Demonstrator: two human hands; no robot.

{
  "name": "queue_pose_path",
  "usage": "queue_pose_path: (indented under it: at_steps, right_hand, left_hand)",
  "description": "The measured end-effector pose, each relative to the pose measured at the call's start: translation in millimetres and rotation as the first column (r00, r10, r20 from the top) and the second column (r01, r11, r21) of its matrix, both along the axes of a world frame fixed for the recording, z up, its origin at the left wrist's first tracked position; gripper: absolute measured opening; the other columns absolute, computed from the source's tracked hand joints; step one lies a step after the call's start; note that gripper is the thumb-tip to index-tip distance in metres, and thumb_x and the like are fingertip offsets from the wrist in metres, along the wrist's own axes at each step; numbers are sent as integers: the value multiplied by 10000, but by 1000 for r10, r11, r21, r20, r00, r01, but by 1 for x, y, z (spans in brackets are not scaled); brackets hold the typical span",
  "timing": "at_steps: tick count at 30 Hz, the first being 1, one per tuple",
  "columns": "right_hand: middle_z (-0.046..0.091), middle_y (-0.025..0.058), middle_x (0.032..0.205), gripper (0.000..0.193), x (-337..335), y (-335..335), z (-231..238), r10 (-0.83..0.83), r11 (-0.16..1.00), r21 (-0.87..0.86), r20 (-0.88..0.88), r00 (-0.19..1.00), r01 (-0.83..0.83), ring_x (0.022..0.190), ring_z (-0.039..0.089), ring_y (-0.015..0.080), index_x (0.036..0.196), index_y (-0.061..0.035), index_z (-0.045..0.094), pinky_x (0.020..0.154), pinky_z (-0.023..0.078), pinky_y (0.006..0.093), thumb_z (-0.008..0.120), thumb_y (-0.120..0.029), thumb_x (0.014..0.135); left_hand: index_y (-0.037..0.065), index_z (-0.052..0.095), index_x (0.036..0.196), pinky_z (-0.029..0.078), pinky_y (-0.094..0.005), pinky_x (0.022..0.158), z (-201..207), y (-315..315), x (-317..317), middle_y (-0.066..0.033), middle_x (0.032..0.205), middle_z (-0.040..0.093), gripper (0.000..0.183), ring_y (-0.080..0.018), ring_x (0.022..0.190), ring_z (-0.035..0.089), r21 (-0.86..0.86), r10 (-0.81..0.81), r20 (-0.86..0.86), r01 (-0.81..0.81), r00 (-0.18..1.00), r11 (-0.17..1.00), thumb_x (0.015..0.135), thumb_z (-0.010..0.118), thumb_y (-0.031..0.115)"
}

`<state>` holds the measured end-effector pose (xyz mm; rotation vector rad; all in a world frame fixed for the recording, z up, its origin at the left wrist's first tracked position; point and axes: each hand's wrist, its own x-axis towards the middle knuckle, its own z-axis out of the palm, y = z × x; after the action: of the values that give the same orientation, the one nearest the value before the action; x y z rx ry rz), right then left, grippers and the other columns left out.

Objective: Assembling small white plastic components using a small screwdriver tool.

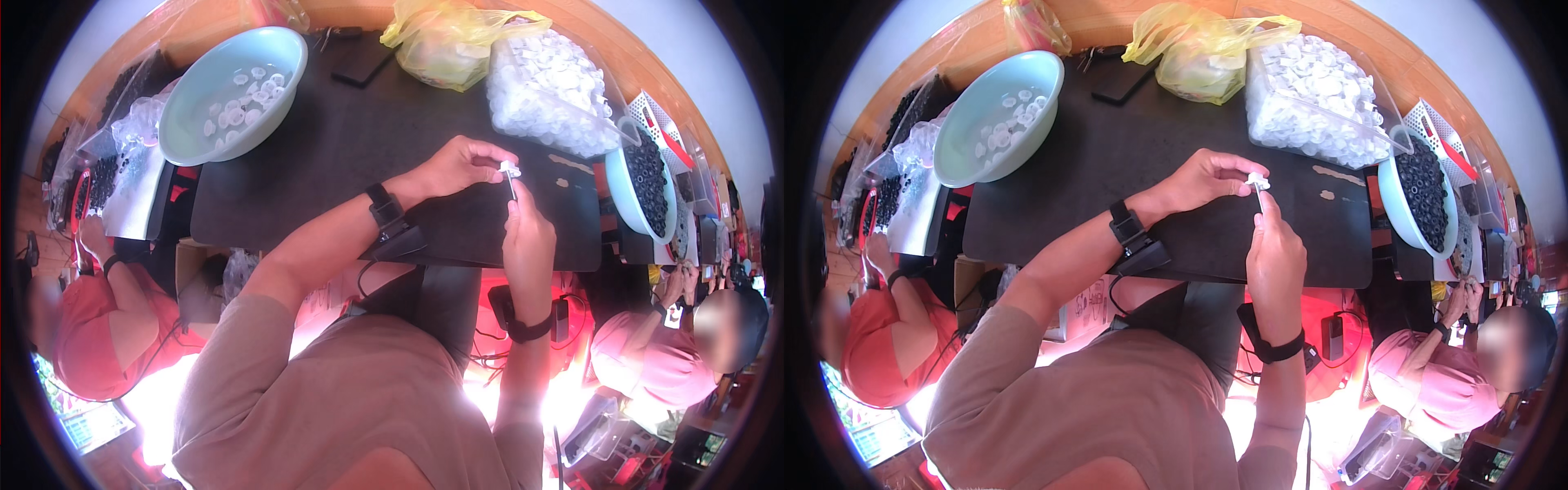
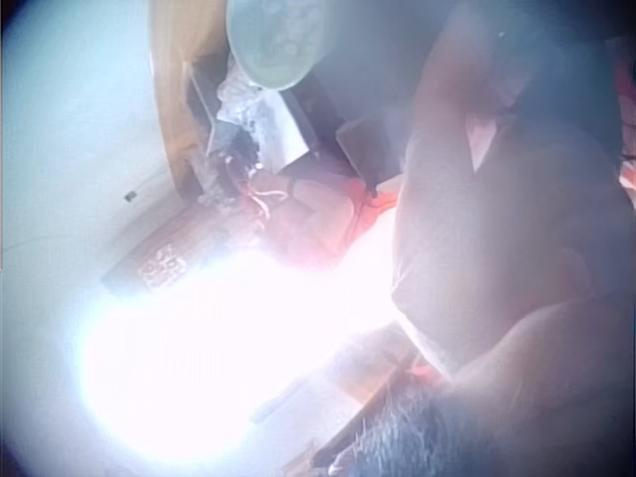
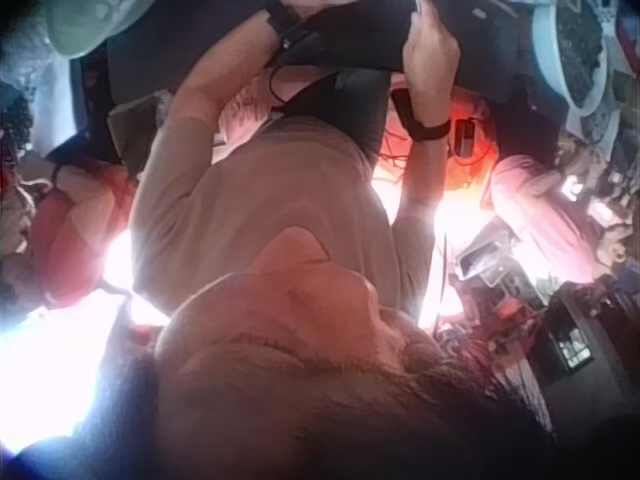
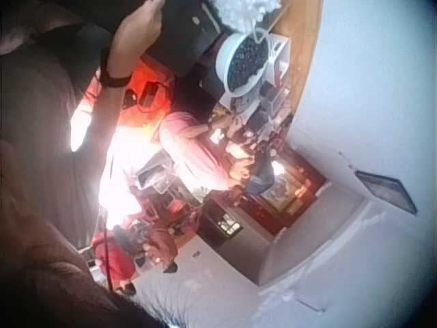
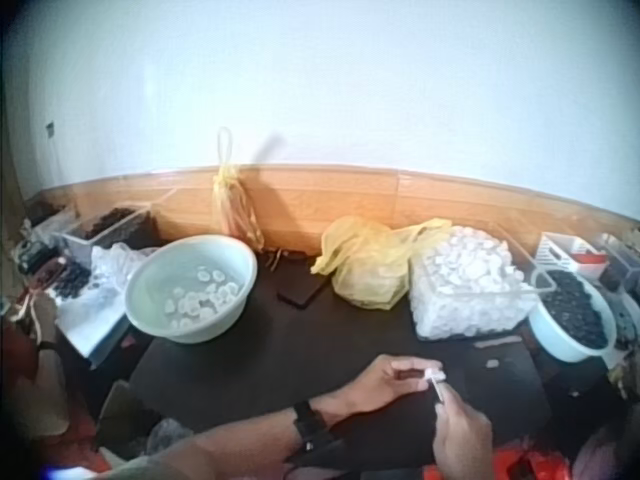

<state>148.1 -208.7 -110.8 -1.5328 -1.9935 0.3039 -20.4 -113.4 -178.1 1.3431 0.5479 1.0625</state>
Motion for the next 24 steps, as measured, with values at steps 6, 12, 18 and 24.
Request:
queue_pose_path:
  at_steps: [6,12,18,24]
  right_hand:
    - [586,162,645,300,9,9,7,25,977,-211,-72,997,-40,569,610,304,1271,-42,607,590,478,406,496,-113,1001]
    - [571,177,648,308,23,12,4,115,955,-263,-101,988,-138,564,600,297,1271,-53,612,586,471,397,511,-118,988]
    - [658,241,884,307,30,12,-5,135,981,-139,-16,991,-136,769,653,405,1263,-65,617,691,504,438,527,-122,975]
    - [663,235,892,323,10,10,-15,157,987,41,-27,987,-156,795,652,419,1276,-77,617,707,501,459,519,-109,970]
  left_hand:
    - [-9,650,1245,522,-286,958,-2,0,1,-88,1152,699,341,-124,1049,643,10,36,-54,-35,998,999,907,648,-55]
    - [-11,660,1235,525,-276,933,-5,-1,-1,-81,1107,713,339,-117,1006,651,12,8,-130,-6,991,1000,898,654,-53]
    - [-11,656,1245,516,-275,937,-5,4,4,-86,1105,713,346,-115,1014,644,-49,-30,-68,27,997,998,900,656,-44]
    - [-2,685,1205,506,-277,951,-4,1,-6,-73,1100,720,336,-111,1026,638,-16,45,-55,-46,997,999,872,682,-47]
